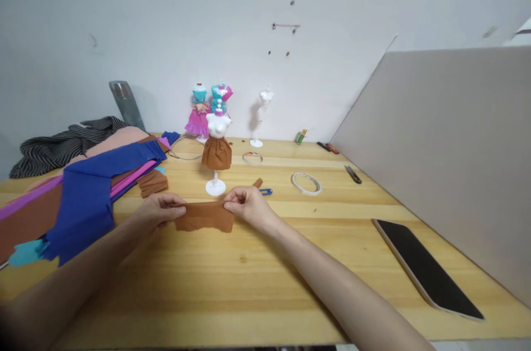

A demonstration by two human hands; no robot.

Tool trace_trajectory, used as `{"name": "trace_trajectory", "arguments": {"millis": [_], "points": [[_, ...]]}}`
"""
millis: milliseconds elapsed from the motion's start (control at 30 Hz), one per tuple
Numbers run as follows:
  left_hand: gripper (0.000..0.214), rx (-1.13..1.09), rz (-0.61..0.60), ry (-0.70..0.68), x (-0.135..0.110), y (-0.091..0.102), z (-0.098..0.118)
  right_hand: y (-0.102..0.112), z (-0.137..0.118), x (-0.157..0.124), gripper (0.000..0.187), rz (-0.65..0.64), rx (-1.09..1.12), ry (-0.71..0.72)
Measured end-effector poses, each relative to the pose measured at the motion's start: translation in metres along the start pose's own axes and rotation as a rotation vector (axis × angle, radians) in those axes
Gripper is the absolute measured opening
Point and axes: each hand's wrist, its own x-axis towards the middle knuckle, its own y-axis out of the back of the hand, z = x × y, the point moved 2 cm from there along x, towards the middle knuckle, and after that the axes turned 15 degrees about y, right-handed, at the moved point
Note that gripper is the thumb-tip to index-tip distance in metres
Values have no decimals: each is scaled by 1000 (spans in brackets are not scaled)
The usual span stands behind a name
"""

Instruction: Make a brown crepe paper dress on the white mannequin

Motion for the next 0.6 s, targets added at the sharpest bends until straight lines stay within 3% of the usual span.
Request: {"name": "trace_trajectory", "arguments": {"millis": [300,467,600], "points": [[28,56,55,-139,-19,10,78,18,-71,27,15,61,63,72],[21,82,67,-376,-2,9,122,31,-91,49,17,220,99,237],[23,93,17,-483,18,8,142,36,-92,62,18,248,151,300]]}}
